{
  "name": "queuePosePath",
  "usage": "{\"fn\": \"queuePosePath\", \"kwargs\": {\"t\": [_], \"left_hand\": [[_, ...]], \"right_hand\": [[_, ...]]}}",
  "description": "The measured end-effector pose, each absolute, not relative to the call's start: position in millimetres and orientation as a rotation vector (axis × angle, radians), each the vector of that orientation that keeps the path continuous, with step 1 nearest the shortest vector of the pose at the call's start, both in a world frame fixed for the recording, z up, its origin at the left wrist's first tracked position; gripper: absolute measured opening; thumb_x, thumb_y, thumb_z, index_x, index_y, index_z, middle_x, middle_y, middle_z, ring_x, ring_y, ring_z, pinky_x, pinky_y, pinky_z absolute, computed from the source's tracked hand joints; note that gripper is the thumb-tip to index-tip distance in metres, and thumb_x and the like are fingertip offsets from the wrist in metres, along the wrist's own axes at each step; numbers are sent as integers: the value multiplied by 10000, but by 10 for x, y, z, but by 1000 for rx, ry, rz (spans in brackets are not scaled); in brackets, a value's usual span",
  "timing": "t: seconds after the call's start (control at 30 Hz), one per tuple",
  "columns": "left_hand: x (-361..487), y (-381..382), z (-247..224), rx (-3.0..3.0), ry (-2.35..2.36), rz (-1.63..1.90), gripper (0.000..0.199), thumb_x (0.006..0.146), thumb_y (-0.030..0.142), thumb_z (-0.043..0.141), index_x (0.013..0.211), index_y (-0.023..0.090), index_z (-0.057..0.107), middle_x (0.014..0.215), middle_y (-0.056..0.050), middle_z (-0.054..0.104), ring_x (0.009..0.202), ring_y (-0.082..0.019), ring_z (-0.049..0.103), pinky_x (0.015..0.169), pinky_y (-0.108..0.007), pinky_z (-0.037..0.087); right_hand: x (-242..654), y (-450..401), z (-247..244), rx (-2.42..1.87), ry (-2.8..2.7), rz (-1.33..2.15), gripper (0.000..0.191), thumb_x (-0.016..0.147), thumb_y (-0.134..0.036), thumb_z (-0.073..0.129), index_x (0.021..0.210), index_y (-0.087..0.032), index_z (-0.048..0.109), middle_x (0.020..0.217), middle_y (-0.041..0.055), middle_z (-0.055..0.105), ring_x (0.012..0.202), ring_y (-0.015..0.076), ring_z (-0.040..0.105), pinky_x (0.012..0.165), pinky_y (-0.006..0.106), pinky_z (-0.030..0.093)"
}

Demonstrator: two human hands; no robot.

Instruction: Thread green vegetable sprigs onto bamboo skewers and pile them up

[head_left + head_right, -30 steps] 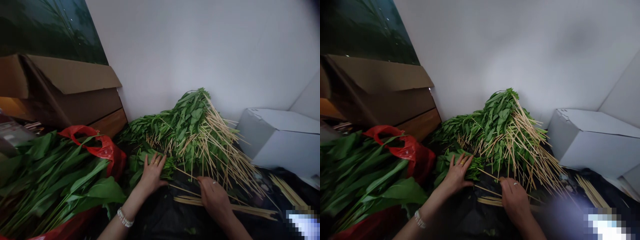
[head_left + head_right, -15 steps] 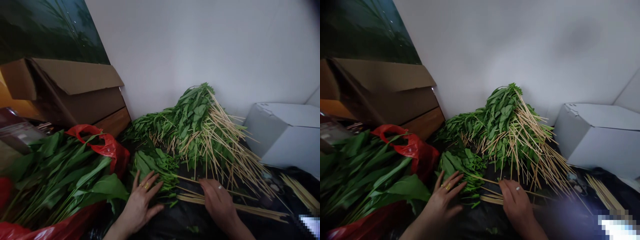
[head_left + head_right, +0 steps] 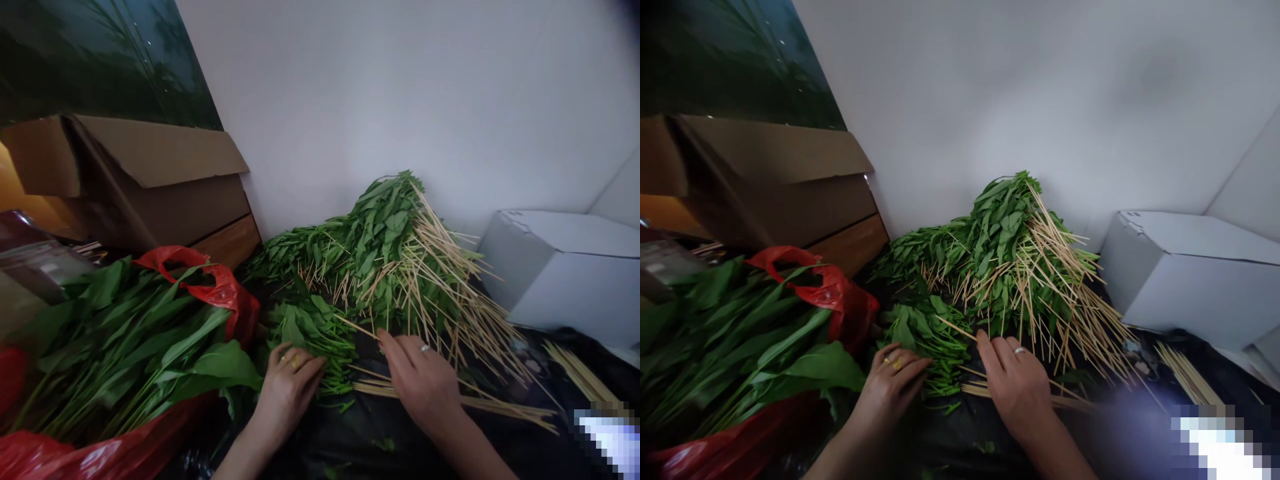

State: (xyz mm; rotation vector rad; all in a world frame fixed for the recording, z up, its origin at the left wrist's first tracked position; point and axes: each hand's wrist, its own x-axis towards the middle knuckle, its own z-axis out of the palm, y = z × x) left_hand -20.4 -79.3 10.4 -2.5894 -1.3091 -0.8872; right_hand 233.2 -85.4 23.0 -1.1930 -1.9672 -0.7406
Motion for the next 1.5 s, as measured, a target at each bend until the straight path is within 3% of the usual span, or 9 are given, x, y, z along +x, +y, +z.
{"fn": "queuePosePath", "kwargs": {"t": [0.23, 0.47, 0.6, 0.83, 1.0, 1.27, 1.37, 1.5], "left_hand": [[113, -524, 178, -2623, -1402, -698, 126, 899, 202, 599, 878, 260, 709, 838, -10, 696, 879, -203, 582, 792, -383, 356], [380, -351, 56, -2640, -1436, -585, 157, 806, 196, 712, 952, 255, 708, 967, -39, 692, 995, -256, 562, 835, -423, 362], [343, -256, 60, -2603, -1486, -620, 122, 836, 171, 669, 918, 251, 711, 943, -34, 701, 974, -250, 574, 828, -412, 373], [164, -158, 155, -2385, -1688, -792, 219, 857, 150, 622, 1054, 221, 685, 1005, -59, 683, 953, -247, 568, 781, -356, 397], [329, -203, 93, -2705, -1530, -576, 119, 877, 199, 616, 901, 232, 727, 917, -44, 676, 938, -232, 552, 805, -348, 395], [606, -115, -7, -2746, -1519, -300, 152, 771, 149, 662, 904, 205, 709, 1061, -103, 662, 1082, -307, 508, 857, -436, 369], [621, -91, 45, -2777, -1533, -502, 187, 748, 117, 651, 910, 201, 691, 1026, -92, 676, 1051, -290, 528, 860, -424, 372], [492, 6, 231, -2630, -1691, -1393, 123, 783, 146, 627, 887, 201, 663, 915, -52, 690, 950, -226, 577, 849, -351, 404]], "right_hand": [[2337, -733, -128, -1273, -1924, -740, 277, 929, -90, 458, 1165, -139, 595, 714, 26, 599, 671, 155, 543, 635, 299, 367], [2458, -754, -186, -1240, -1933, -672, 236, 951, -161, 482, 1155, -135, 598, 740, 42, 618, 736, 163, 583, 666, 282, 399], [2447, -752, -190, -1250, -1932, -676, 224, 947, -160, 494, 1132, -132, 617, 711, 34, 599, 707, 163, 562, 674, 286, 396], [2447, -731, -211, -1235, -1918, -650, 208, 953, -160, 504, 1122, -120, 618, 723, 34, 602, 725, 161, 556, 698, 287, 391], [2429, -727, -202, -1232, -1902, -641, 203, 960, -166, 500, 1109, -116, 628, 722, 36, 605, 724, 162, 550, 694, 287, 383], [2417, -740, -176, -1210, -1902, -649, 199, 959, -159, 497, 1098, -102, 628, 719, 41, 610, 716, 171, 546, 695, 296, 387], [2416, -735, -161, -1194, -1882, -650, 211, 967, -158, 477, 1096, -87, 629, 718, 51, 617, 724, 173, 556, 683, 295, 387], [2409, -736, -129, -1164, -1815, -623, 221, 962, -116, 464, 1114, -69, 617, 737, 55, 629, 685, 154, 551, 648, 286, 381]]}}
